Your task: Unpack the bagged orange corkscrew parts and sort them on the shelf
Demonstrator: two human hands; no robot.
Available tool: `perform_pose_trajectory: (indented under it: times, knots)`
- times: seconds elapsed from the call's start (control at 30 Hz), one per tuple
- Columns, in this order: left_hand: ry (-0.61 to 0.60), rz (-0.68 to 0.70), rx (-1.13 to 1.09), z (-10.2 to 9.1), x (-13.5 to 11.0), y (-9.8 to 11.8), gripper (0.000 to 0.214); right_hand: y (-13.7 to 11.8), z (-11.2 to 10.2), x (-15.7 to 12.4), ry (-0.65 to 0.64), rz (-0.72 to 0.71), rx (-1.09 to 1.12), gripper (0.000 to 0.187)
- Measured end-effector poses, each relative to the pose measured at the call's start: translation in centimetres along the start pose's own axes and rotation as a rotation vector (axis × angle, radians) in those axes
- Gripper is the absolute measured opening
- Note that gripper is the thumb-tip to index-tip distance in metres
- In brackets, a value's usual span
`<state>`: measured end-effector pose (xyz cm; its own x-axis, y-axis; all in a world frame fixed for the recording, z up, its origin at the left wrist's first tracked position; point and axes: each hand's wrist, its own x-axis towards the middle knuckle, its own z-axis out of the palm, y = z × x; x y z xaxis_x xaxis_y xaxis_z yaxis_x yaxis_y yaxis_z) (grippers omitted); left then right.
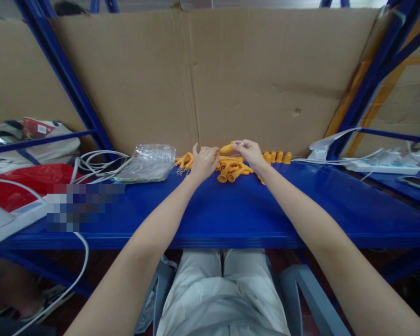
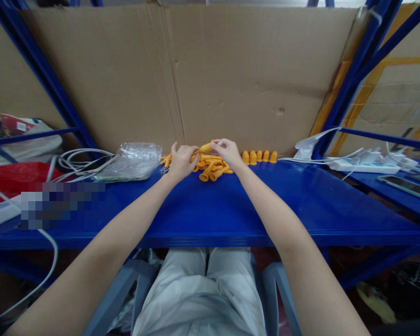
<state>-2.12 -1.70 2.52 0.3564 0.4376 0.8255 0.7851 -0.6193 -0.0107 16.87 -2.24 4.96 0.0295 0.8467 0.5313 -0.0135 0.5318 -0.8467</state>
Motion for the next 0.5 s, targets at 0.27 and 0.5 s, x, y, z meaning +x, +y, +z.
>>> perform_pose_trajectory:
  times: [0.27, 0.5]
  knots:
    - [-0.134, 0.09, 0.037, 0.1, 0.1, -0.1, 0.028, -1.5, -0.5, -0.9, -0.01, 0.207, -0.054, 0.032]
    - [-0.199, 0.157, 0.042, -0.3, 0.0, -0.2, 0.028, -1.8, -2.2, -1.1, -0.25, 0.31, -0.206, 0.015]
